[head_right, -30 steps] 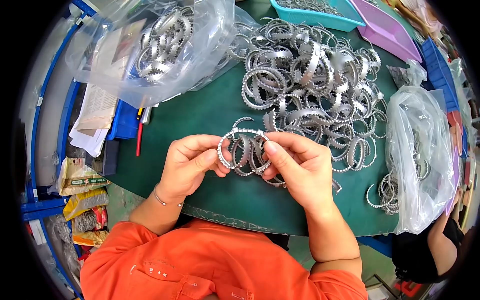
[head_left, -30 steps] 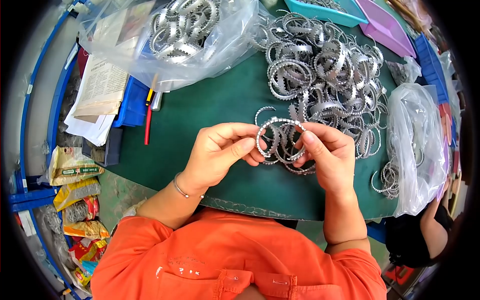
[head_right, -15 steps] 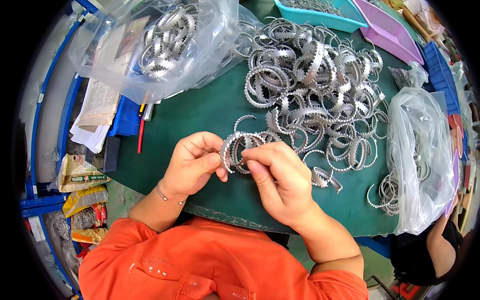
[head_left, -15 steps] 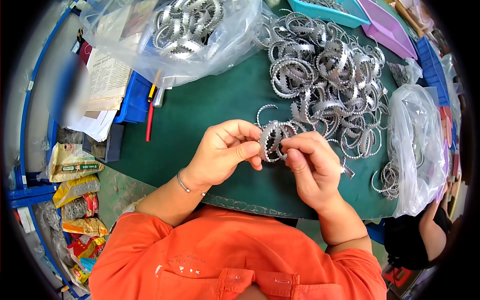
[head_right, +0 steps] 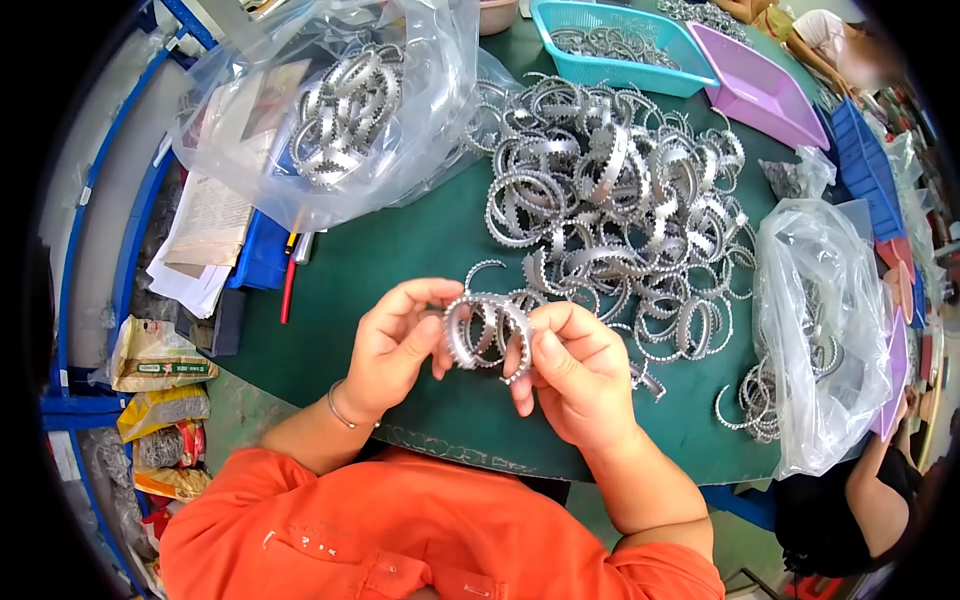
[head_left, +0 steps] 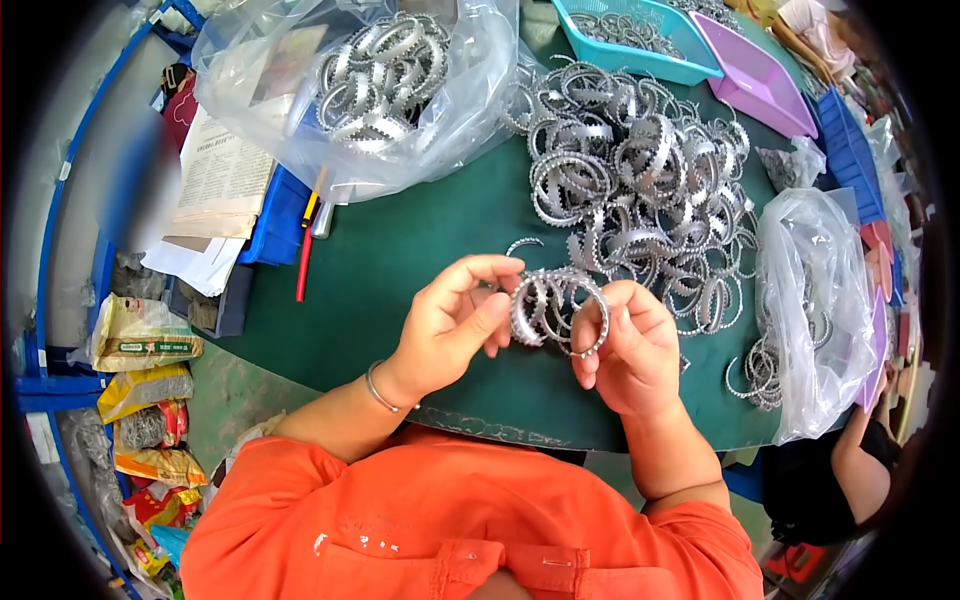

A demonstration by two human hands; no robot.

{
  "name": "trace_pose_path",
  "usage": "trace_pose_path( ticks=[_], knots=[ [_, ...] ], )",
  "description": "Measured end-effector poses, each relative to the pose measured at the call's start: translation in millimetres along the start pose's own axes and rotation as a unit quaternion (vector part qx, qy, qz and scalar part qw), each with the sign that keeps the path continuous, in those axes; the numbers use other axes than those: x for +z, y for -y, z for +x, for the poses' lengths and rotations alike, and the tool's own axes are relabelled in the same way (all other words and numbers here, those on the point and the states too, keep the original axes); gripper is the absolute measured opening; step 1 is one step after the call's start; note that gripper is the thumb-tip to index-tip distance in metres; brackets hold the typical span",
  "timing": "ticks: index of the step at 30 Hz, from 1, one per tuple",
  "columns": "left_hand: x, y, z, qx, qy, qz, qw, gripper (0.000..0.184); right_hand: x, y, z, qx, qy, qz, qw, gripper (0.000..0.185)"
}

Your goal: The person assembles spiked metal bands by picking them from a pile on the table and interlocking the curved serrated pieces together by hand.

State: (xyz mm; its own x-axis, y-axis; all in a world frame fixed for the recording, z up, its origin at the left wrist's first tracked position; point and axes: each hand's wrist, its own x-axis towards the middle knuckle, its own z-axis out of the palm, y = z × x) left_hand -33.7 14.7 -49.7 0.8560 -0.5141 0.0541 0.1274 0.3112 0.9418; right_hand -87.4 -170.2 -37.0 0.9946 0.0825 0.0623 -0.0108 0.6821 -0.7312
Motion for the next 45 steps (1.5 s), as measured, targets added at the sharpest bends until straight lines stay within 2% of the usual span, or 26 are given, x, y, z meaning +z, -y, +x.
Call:
trace_pose_path(
  ticks=[3,9,45],
  knots=[
    [-4,-1,0,-0.013,0.002,-0.026,1.000,0.025,-3,0,5,0.099,-0.029,0.057,0.993,0.018],
    [-10,-3,1,-0.050,-0.007,-0.116,0.992,0.024,-3,1,10,0.149,-0.075,0.013,0.986,0.019],
    [-12,1,2,-0.023,-0.042,-0.083,0.995,0.022,-1,0,12,0.130,-0.088,-0.073,0.985,0.025]
  ],
)
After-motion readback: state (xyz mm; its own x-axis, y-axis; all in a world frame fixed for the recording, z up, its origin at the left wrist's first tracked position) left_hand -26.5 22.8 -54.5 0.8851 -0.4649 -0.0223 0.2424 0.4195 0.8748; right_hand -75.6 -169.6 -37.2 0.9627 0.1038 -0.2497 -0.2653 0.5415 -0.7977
